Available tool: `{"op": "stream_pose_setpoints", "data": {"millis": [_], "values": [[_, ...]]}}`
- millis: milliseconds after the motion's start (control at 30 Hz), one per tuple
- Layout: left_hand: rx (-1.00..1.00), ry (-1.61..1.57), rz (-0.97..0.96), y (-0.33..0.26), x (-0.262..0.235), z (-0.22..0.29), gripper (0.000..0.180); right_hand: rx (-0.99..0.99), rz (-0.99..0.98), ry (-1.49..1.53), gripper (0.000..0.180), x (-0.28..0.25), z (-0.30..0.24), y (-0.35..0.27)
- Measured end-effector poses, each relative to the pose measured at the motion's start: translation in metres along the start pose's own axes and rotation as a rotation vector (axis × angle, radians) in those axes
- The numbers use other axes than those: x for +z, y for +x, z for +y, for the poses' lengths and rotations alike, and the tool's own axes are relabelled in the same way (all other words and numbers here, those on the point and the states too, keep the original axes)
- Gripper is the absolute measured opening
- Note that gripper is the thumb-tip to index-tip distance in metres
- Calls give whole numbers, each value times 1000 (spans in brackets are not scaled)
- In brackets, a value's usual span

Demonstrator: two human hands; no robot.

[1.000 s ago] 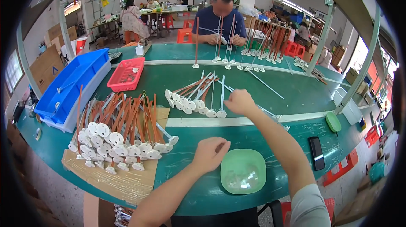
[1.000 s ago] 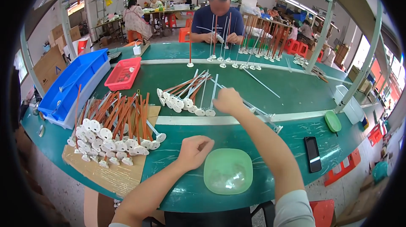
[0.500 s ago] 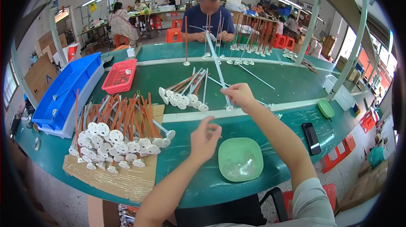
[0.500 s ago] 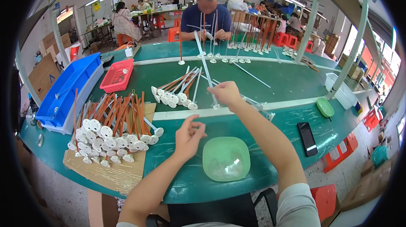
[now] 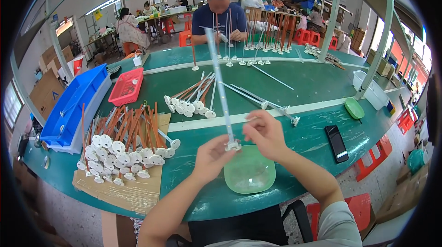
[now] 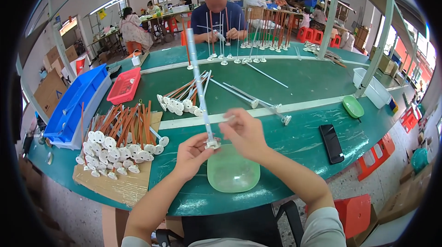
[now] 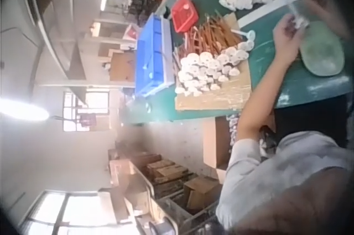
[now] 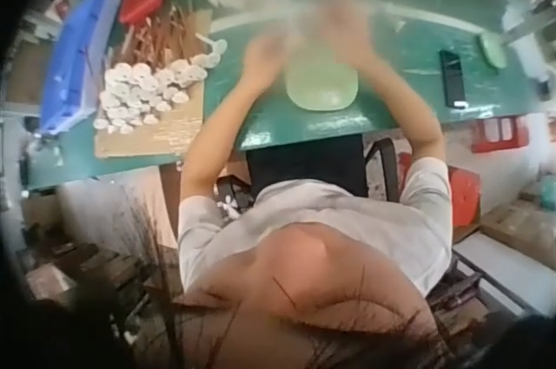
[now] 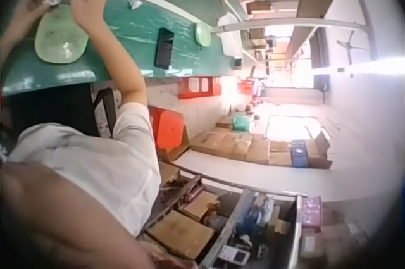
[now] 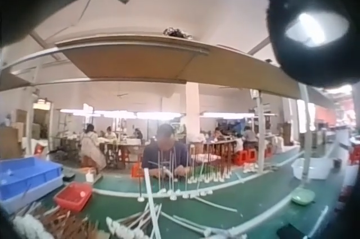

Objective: Assembling small plastic components onto thin rods at a workstation.

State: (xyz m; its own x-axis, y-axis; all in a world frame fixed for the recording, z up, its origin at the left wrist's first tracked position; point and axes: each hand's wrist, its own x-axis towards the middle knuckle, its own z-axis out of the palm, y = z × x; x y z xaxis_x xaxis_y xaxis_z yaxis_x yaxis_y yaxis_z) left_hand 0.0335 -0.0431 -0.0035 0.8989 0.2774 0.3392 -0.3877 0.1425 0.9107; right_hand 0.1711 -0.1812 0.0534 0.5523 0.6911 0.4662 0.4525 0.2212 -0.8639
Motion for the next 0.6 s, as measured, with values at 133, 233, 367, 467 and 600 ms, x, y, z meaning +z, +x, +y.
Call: {"op": "stream_pose_setpoints", "data": {"millis": [133,233,367,467,600], "values": [[-82,-189,40,-9,1,10,36,-894,-97,-421,34,-1,4,-14],[-82,-259,-3,-13,5,9,41,-1085,-21,-509,38,6,12,-18],[-31,-228,-36,-14,11,4,48,-989,23,-544,33,-8,12,-26],[-65,-261,-93,-15,14,6,49,-1012,17,-561,27,-11,8,-23],[-29,-188,-87,-18,14,4,46,-1016,8,-618,23,-11,10,-31]]}}
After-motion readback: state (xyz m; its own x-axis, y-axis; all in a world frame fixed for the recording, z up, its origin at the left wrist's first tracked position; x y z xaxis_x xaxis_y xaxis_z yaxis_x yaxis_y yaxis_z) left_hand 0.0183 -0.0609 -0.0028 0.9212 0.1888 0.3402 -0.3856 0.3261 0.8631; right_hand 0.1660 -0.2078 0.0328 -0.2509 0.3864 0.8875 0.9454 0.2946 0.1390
